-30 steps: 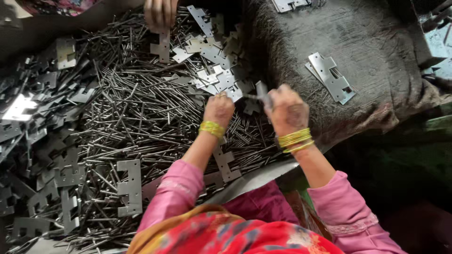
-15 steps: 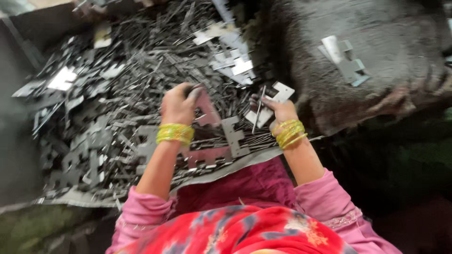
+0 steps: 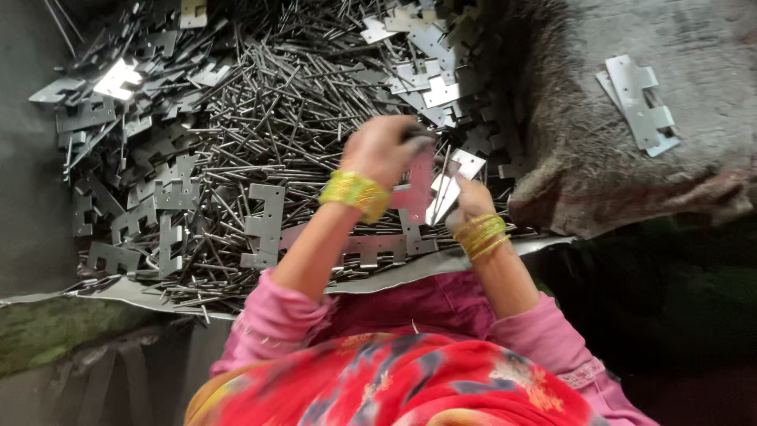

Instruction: The person repeatedly picks up small metal brackets and pins from a large pile, separates them by hand, and places the brackets into a separate pile on the right. The task continues throughout the clip with consistent hand movements and no visible tools.

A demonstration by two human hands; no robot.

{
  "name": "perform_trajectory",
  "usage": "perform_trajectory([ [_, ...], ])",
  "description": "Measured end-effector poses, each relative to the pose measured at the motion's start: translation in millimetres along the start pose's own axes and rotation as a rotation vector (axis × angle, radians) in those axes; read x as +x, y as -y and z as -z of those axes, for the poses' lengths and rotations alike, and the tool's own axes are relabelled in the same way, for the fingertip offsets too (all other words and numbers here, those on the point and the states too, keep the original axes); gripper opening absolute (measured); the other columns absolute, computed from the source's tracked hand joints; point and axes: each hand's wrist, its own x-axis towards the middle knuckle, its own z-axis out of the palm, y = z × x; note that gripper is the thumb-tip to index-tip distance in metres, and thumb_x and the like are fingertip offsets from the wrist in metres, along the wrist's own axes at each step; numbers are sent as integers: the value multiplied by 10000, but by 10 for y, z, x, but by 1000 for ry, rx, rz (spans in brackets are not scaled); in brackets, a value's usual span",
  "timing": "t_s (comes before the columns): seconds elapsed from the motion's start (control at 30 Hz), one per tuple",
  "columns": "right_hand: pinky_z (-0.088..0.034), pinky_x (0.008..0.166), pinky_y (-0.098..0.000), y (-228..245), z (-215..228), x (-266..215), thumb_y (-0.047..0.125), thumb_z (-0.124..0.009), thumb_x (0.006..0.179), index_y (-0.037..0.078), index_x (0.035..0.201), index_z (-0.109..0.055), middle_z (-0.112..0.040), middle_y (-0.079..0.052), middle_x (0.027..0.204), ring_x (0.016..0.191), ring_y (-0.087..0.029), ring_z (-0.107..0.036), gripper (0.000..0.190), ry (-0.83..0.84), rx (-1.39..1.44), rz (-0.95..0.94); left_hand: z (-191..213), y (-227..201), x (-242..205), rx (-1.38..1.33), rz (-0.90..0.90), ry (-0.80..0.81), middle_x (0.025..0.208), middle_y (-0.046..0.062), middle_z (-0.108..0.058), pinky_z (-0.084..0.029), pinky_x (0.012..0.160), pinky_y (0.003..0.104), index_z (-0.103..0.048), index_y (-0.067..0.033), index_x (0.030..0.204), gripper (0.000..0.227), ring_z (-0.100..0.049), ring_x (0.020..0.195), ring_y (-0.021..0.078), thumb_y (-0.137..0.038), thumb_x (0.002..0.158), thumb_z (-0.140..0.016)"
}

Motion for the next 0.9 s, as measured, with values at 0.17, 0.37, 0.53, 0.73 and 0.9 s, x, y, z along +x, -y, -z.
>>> perform_trajectory([
  [0.17, -509, 1079, -457, 39, -303, -190, 652, -258, 994, 159, 1481, -455, -576, -81, 1470, 1314, -258, -592, 720, 37, -44, -7, -562, -56, 403, -17, -309, 20, 964, 74, -783, -576, 817, 370, -802, -164, 1033, 236, -742, 877, 251, -303, 850, -747],
  [0.37, -545, 1017, -483, -8, -60, -135, 636, -442, 922, 113, 1394, -542, -625, -103, 1380, 1223, -291, -634, 712, 114, 142, -86, -743, 312, 400, 79, -453, -254, 1130, 172, -719, -462, 1020, 448, -731, -94, 1181, 370, -635, 1142, 368, -254, 848, -741],
  [0.53, -580, 982, -482, -326, -77, -18, 313, -696, 1013, 43, 1234, -637, -668, -146, 1242, 1090, -297, -678, 353, 103, 45, 86, -779, 664, -336, -253, -73, -321, 1087, 218, -679, -512, 876, 430, -608, 44, 1239, 455, -662, 1002, 337, -245, 915, -743],
  [0.73, -505, 959, -354, 5, -513, -576, 236, -767, 883, 142, 1329, -500, -652, -51, 1255, 1114, -226, -617, 528, 99, -476, 808, -345, 608, -859, -270, 83, -8, 988, 189, -714, -546, 736, 439, -704, -33, 1146, 272, -699, 840, 314, -196, 932, -661],
  [0.9, -539, 821, -440, 646, -321, -996, 252, -788, 757, 120, 1042, -716, -738, -114, 952, 929, -341, -699, 322, 353, -1827, 907, -133, 152, -772, 103, -196, 111, 991, 153, -728, -544, 783, 411, -703, -91, 1147, 279, -690, 914, 311, -187, 886, -708],
])
